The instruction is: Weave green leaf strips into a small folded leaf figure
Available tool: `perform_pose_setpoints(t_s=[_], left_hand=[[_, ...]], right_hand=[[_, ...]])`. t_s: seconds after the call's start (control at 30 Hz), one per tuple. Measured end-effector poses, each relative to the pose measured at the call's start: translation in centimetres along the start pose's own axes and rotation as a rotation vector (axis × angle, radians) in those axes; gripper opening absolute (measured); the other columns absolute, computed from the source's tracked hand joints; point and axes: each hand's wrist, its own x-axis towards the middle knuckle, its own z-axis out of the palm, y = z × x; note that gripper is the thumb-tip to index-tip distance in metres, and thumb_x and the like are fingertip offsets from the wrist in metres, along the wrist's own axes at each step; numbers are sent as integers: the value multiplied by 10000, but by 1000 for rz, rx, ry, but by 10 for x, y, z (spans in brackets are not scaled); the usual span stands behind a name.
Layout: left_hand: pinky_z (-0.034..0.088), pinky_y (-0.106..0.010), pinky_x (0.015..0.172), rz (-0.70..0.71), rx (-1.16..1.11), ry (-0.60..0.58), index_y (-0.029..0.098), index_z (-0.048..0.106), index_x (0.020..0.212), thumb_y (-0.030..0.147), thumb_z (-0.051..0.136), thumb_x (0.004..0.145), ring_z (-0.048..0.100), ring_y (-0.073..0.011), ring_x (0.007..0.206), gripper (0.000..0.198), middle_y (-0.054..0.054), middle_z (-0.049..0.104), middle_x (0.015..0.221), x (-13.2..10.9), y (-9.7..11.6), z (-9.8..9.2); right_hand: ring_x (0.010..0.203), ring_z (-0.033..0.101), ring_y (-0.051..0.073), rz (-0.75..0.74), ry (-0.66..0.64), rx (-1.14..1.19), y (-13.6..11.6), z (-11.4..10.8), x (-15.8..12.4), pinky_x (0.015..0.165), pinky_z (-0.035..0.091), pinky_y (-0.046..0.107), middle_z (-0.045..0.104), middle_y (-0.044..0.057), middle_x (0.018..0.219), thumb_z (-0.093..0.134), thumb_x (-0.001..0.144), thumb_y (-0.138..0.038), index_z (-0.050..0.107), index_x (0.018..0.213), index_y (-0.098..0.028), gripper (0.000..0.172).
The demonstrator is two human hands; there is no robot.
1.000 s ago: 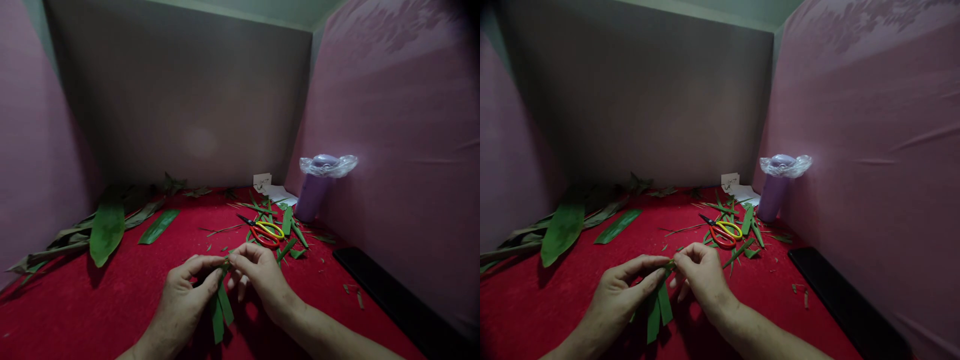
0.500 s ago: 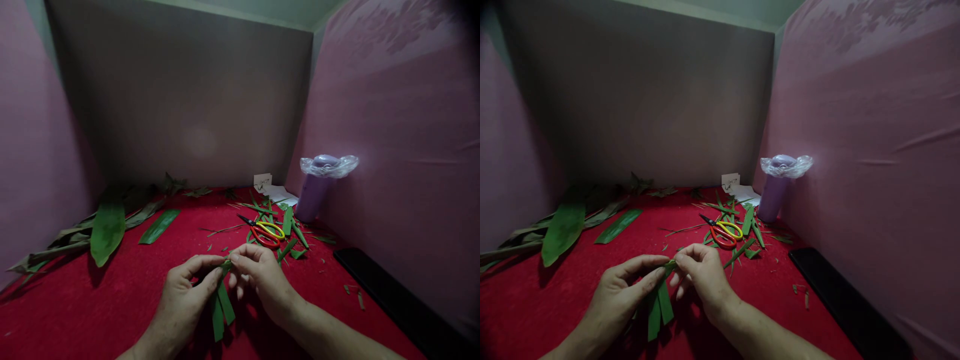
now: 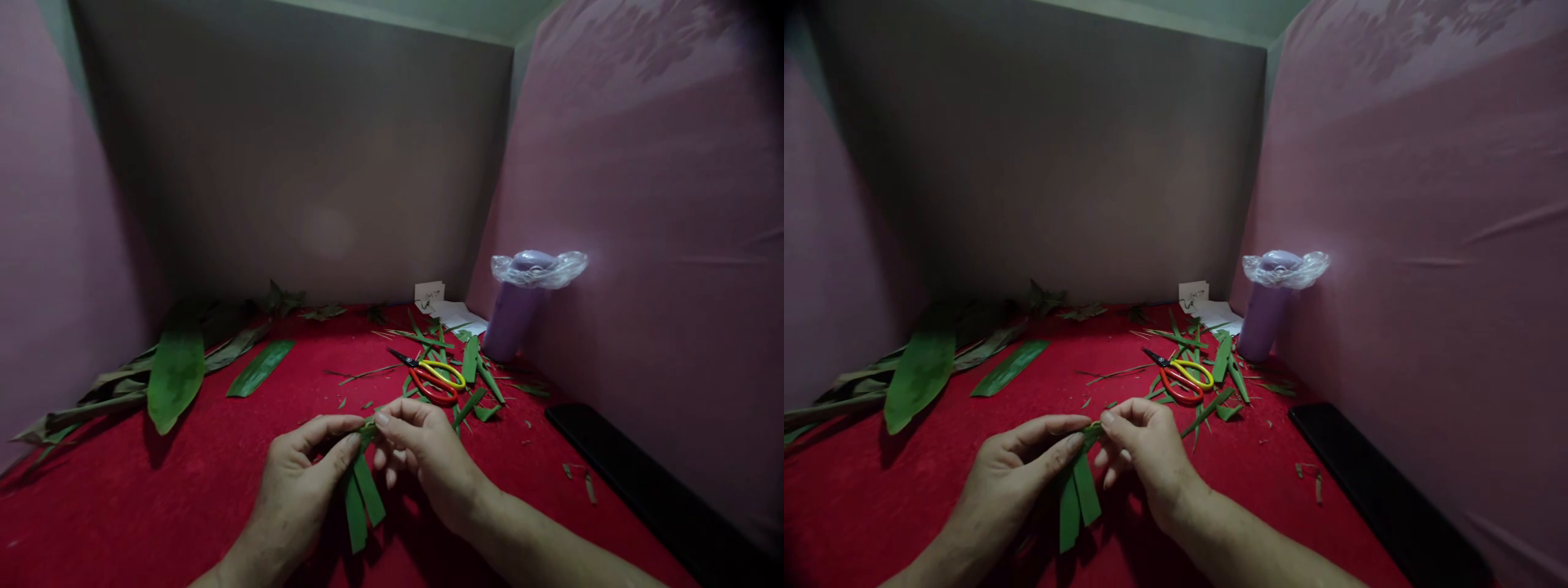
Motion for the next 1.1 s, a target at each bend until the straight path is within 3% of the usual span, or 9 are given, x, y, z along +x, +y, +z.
perform_pose_setpoints(t_s=[0.27,0.47,0.7,0.77,0.87,0.93,1.0,1.1], left_hand=[[516,-226,548,-51,-81,13,185,723,765,266,725,642,652,-163,578,147,-30,738,655,0,0,1],[504,-194,527,-49,-91,20,180,721,775,254,737,636,646,-140,555,159,-19,738,646,3,-1,0],[514,-223,508,-130,-172,4,165,707,760,264,752,617,640,-145,510,180,-22,727,614,3,-2,-3],[506,-208,501,-128,-173,23,171,709,748,247,762,606,632,-130,506,169,-10,726,627,4,-2,-3],[483,-172,498,-106,-154,68,175,714,729,220,766,597,616,-103,522,149,-1,723,653,5,-1,-3],[485,-175,525,-99,-148,73,174,714,728,215,764,599,620,-107,555,144,-7,725,669,5,-1,-3],[495,-196,549,-109,-161,55,172,710,731,216,765,595,629,-123,577,153,-12,725,672,5,-1,-3],[490,-195,543,-120,-170,44,170,706,732,221,761,602,622,-120,571,150,-11,721,666,5,0,-3]], right_hand=[[393,506,62,26,-77,116,4,-3,3,417,407,167,580,-6,501,687,702,-301,517,712,-125,245],[390,492,56,27,-76,96,5,-2,3,424,401,171,561,-23,488,703,695,-376,514,724,-124,316],[326,421,56,6,-12,-156,13,0,4,363,332,168,497,-62,429,575,762,-512,483,697,-162,367],[354,422,69,-70,59,-273,13,1,2,364,335,181,491,-59,466,523,804,-498,495,716,-174,337],[552,508,105,-356,218,-540,10,3,-6,502,408,219,555,-15,659,543,830,-336,544,776,-186,159],[651,523,124,-520,236,-727,6,5,-11,590,408,241,562,0,721,546,819,-213,560,752,-188,73],[670,517,132,-583,201,-852,4,7,-15,601,392,253,548,5,724,535,802,-146,563,725,-187,92],[675,514,138,-563,211,-907,4,7,-16,598,389,260,542,11,744,527,798,-135,550,735,-186,84]])
